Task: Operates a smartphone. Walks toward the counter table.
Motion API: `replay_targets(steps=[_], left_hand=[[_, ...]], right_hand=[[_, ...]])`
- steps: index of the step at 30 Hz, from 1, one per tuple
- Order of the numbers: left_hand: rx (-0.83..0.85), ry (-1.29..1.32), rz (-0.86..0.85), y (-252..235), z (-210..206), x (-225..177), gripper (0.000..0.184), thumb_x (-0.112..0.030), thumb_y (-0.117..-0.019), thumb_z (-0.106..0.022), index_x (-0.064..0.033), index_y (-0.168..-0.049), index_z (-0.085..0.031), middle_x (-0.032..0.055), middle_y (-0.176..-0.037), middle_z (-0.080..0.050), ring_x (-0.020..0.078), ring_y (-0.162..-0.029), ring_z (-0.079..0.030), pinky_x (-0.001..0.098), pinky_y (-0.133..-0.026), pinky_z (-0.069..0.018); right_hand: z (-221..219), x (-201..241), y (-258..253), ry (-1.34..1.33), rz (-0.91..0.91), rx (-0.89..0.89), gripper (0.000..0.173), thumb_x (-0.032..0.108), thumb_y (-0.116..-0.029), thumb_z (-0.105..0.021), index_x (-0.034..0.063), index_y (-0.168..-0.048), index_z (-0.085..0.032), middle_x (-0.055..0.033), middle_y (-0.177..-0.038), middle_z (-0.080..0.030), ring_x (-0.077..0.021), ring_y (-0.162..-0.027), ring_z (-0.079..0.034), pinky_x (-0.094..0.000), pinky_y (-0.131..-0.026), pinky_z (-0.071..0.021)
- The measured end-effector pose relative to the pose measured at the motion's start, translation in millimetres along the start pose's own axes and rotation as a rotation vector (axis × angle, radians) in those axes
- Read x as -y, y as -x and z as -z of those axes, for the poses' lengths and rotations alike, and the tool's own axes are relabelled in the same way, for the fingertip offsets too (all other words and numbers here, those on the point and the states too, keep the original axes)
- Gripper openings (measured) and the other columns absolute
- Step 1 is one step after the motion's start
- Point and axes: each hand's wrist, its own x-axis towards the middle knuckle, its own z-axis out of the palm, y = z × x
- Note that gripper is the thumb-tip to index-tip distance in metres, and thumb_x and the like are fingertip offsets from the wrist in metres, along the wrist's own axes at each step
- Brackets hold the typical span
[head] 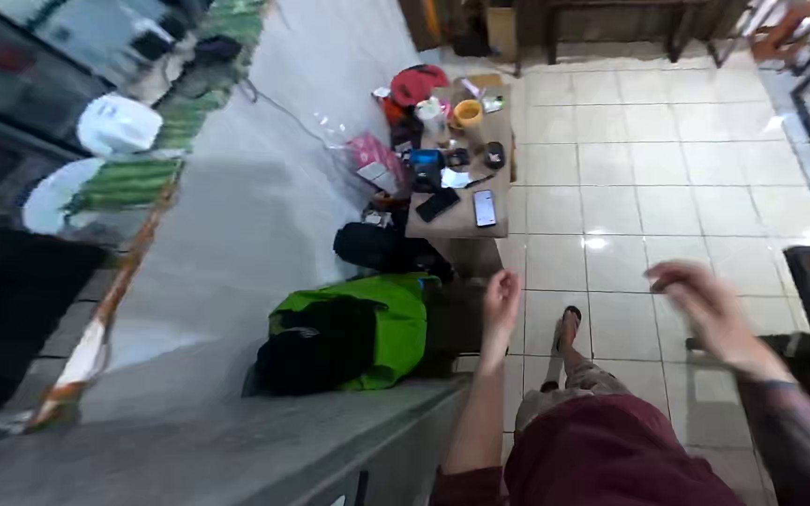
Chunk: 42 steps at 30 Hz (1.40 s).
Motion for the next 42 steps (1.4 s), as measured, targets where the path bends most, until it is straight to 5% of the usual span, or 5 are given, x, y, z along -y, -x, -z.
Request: replay_targets(steps=[7,18,29,37,42], left_hand=[[-0.023,-0.558,0.459,-160,9,106,0.077,-0.039,-0.0905,-0.077,-0.0028,-0.15,-0.044,0.0216,-0.144,-0.054,0.0345,-0.133,-0.054,0.0513,-0.111,-0.0451],[-0.272,-0.846,0.5,-409,-30,155,0.115,-0.041,-0.0794,-0.087,-0.0107,-0.163,-0.014,0.0306,-0.153,-0.04,0.0473,-0.139,-0.044,0.0617,-0.109,-0.0433],[-0.146,-0.987,0.645,-425,-34,152,0.137,-0.04,-0.0683,-0.093,-0.0205,-0.164,0.003,0.0331,-0.139,-0.05,0.049,-0.124,-0.055,0.0628,-0.097,-0.0512],[0.155,-0.856,0.408,-303,-102,36,0.135,-0.057,-0.0655,-0.089,-0.0141,-0.163,-0.007,0.0145,-0.132,-0.064,0.0319,-0.113,-0.067,0.0555,-0.094,-0.0562],[0.345,-0.489,0.195,-184,-117,9,0.078,-0.052,-0.0883,-0.074,-0.0118,-0.151,-0.049,0.0133,-0.14,-0.057,0.0234,-0.122,-0.061,0.0454,-0.101,-0.0541]], right_hand=[[-86,-241,-86,0.096,-0.651,0.563,0.059,0.029,-0.1037,-0.059,0.0081,-0.155,-0.041,-0.0198,-0.139,-0.061,-0.0299,-0.12,-0.066,-0.0476,-0.105,-0.053],[-51,-281,-291,0.156,-0.518,0.678,0.053,0.034,-0.1069,-0.05,0.014,-0.155,-0.044,-0.0125,-0.142,-0.061,-0.0237,-0.12,-0.066,-0.0452,-0.105,-0.052],[-86,-273,-355,-0.088,-0.528,0.642,0.055,0.036,-0.1054,-0.053,0.0165,-0.156,-0.042,-0.0081,-0.141,-0.062,-0.0183,-0.122,-0.065,-0.04,-0.104,-0.0538],[-126,-204,-327,-0.844,-0.755,0.052,0.074,0.058,-0.1036,-0.043,0.0297,-0.164,-0.009,-0.009,-0.156,-0.046,-0.0284,-0.125,-0.063,-0.0504,-0.097,-0.0573],[-98,-146,-206,-0.879,-0.603,-0.174,0.079,0.071,-0.0994,-0.037,0.0359,-0.163,-0.007,-0.0142,-0.151,-0.051,-0.0316,-0.122,-0.064,-0.0524,-0.095,-0.0583]])
